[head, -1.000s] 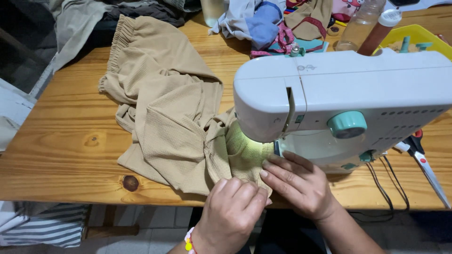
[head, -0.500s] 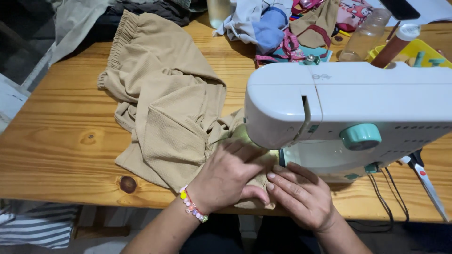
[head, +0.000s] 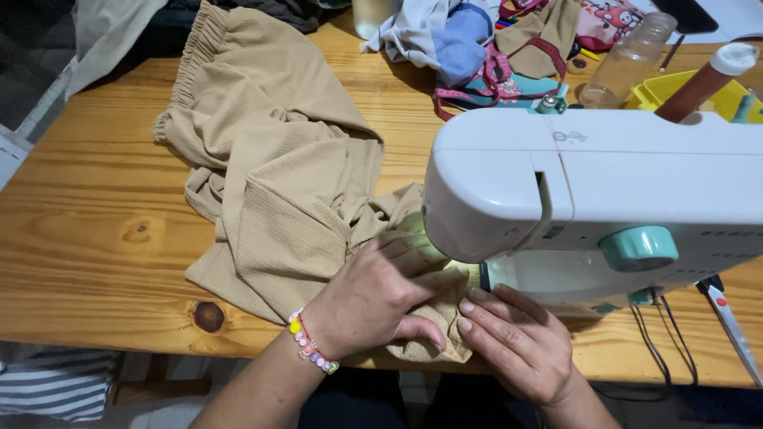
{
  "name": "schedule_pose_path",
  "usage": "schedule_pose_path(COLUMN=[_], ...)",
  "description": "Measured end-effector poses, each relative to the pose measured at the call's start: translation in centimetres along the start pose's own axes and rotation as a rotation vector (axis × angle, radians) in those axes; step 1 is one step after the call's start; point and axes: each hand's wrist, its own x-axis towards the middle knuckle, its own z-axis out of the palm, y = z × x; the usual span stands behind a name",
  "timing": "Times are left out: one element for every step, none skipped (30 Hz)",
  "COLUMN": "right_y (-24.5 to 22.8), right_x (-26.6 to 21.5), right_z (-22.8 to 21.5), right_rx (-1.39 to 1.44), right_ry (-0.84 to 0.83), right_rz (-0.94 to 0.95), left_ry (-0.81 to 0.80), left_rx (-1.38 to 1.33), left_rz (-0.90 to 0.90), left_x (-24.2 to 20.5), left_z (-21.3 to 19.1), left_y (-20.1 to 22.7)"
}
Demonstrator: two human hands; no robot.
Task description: Sewing a small object into a piece of fabric using a sewing machine
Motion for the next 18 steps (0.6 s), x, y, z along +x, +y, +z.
schedule_pose_path(right_y=[0.0,0.0,0.03,0.05,0.1,0.08,0.06,0.04,0.03,0.02,0.03,0.06,0.07,0.06,0.01,-0.05,-0.1,-0.09], right_x=[-0.01,-0.02,-0.08,-0.14,-0.17,-0.12,-0.07,-0.03,0.01,0.05,0.1,0.02,-0.06,-0.14,0.15,0.45,0.76,0.69], right_z=[0.01,0.0,0.01,0.0,0.01,0.02,0.03,0.04,0.02,0.01,0.01,0.05,0.08,0.11,0.07,0.02,-0.04,-0.04], right_rx=[0.006,0.012,0.012,0.01,0.008,0.007,0.01,0.014,0.014,0.011,0.007,0.006,0.006,0.006,0.006,-0.002,-0.01,-0.011], right_ry=[-0.009,-0.018,-0.019,-0.023,-0.026,-0.027,-0.022,-0.018,-0.019,-0.019,-0.018,-0.018,-0.023,-0.029,-0.029,-0.016,-0.003,-0.004], right_rz=[0.006,0.012,0.014,0.01,0.006,0.006,0.018,0.03,0.031,0.029,0.027,0.029,0.033,0.037,0.037,0.039,0.04,0.04], left_ry=[0.003,0.006,0.006,0.002,-0.002,-0.001,-0.004,-0.006,-0.006,-0.004,-0.003,-0.003,-0.015,-0.026,-0.026,-0.029,-0.032,-0.032], left_rx=[-0.002,-0.004,-0.006,-0.005,-0.004,-0.005,0.009,0.023,0.021,0.022,0.024,0.023,0.024,0.024,0.024,0.036,0.048,0.048], left_rz=[-0.003,-0.006,-0.006,-0.004,-0.002,-0.002,-0.005,-0.007,-0.008,-0.013,-0.018,-0.016,-0.021,-0.025,-0.025,-0.031,-0.036,-0.036], left_x=[0.01,0.03,0.06,0.1,0.14,0.14,0.15,0.17,0.14,0.1,0.09,0.11,0.1,0.07,0.02,-0.03,-0.06,-0.05], left_z=[-0.03,-0.06,-0.07,-0.09,-0.13,-0.12,-0.13,-0.12,-0.04,0.05,0.11,0.08,0.05,0.01,0.04,0.05,0.07,0.07], left_y=[-0.03,-0.05,-0.09,-0.12,-0.18,-0.19,-0.19,-0.18,-0.23,-0.28,-0.37,-0.42,-0.43,-0.43,-0.44,-0.44,-0.44,-0.43])
